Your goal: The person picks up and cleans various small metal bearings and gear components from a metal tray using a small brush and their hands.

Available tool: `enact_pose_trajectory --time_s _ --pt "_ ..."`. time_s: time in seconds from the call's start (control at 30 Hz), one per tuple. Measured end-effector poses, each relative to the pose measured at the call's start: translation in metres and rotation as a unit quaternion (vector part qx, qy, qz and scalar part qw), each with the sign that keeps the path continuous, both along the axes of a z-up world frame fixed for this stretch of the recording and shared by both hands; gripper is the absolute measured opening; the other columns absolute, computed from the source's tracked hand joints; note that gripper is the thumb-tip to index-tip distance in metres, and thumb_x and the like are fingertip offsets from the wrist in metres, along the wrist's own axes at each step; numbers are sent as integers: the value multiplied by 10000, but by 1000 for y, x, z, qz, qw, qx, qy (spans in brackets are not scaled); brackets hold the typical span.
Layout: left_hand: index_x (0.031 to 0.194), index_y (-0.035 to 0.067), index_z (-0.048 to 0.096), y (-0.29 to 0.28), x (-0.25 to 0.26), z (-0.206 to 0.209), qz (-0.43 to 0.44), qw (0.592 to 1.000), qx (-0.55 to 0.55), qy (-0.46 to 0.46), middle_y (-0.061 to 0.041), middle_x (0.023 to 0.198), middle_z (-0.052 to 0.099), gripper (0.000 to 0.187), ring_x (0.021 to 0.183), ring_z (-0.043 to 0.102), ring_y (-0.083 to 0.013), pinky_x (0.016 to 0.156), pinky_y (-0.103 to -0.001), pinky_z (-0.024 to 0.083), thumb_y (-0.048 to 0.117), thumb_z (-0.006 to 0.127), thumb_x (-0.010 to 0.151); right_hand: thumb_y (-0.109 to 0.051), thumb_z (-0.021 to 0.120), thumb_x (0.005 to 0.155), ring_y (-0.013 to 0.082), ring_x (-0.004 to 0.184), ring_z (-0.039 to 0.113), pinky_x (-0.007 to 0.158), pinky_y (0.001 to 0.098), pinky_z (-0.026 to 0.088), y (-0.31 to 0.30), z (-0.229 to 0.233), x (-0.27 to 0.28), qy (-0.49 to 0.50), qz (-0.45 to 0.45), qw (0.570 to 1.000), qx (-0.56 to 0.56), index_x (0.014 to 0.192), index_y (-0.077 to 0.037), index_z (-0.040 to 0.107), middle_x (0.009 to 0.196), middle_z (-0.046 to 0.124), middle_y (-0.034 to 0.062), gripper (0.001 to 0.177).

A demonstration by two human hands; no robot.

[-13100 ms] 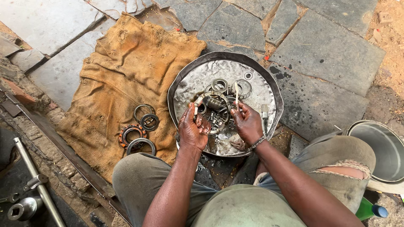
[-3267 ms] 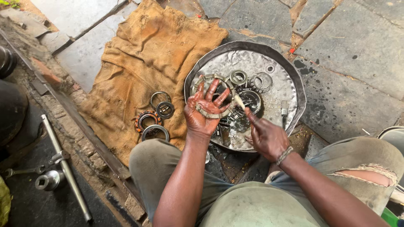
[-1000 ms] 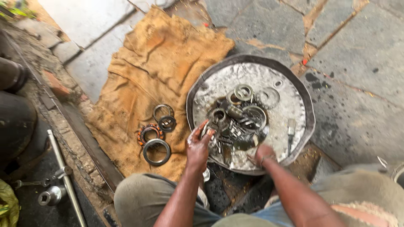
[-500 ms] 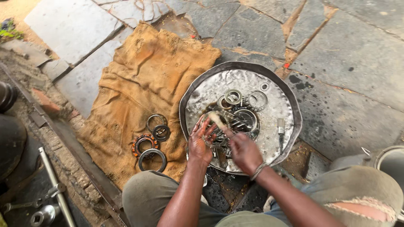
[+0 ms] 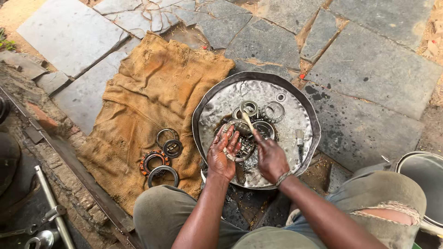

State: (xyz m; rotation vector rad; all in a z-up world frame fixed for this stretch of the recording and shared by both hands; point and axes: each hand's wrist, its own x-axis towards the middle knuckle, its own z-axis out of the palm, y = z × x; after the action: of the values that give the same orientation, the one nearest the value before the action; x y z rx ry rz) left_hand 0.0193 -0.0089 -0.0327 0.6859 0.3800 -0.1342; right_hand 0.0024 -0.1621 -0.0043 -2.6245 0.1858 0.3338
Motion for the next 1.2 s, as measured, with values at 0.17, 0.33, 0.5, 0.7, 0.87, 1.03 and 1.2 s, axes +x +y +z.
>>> enact_pose_trajectory --time_s 0.17,0.33,0.5,0.7,0.87,1.03,1.2 --pt "1464 132 461 1 -1 4 3 999 -42 -2 -86 1418 603 540 1218 621 -242 946 -398 511 174 564 936 -93 444 976 135 599 534 478 253 546 12 1 -13 -75 55 993 67 1551 -305 394 857 563 45 615" --pt "1449 134 512 -1 -3 1 8 1000 -3 5 -76 1397 613 556 1163 602 -223 942 -390 510 198 633 911 -132 443 1015 122 595 522 464 247 517 22 2 -22 -17 21 997 72 1524 -309 394 867 580 42 541" --pt "1428 98 522 6 -7 5 -6 997 54 -59 -74 1397 642 588 1240 634 -195 920 -324 481 163 661 860 -220 466 1047 117 541 474 438 233 447 -10 5 -4 30 -66 993 98 1491 -378 460 818 614 21 472" --pt "1435 75 537 3 -9 11 -26 990 123 -61 -110 1378 658 607 1215 632 -178 939 -339 452 114 652 841 -109 539 926 66 492 452 389 231 444 -4 -32 -13 -42 -13 995 91 1466 -401 464 811 609 -16 619" --pt "1453 84 509 5 -13 12 -26 988 142 -47 -104 1427 625 576 1257 603 -206 934 -332 451 134 611 889 -163 523 1005 68 516 477 434 226 450 -3 -37 -20 -68 -40 987 137 1441 -403 503 869 659 -24 499" --pt "1475 132 458 9 -10 17 -4 997 52 -54 -115 1484 557 562 1350 542 -269 942 -382 500 134 569 924 -162 503 1000 99 526 472 442 243 475 -7 -42 -17 -40 -57 991 119 1466 -378 475 815 643 25 514" --pt "1464 152 445 11 -10 15 26 998 -33 -39 -125 1491 532 502 1379 504 -311 956 -537 540 163 524 968 -140 495 1000 83 541 541 432 238 525 -19 -71 -26 -110 1 990 91 1409 -246 539 839 620 39 425"
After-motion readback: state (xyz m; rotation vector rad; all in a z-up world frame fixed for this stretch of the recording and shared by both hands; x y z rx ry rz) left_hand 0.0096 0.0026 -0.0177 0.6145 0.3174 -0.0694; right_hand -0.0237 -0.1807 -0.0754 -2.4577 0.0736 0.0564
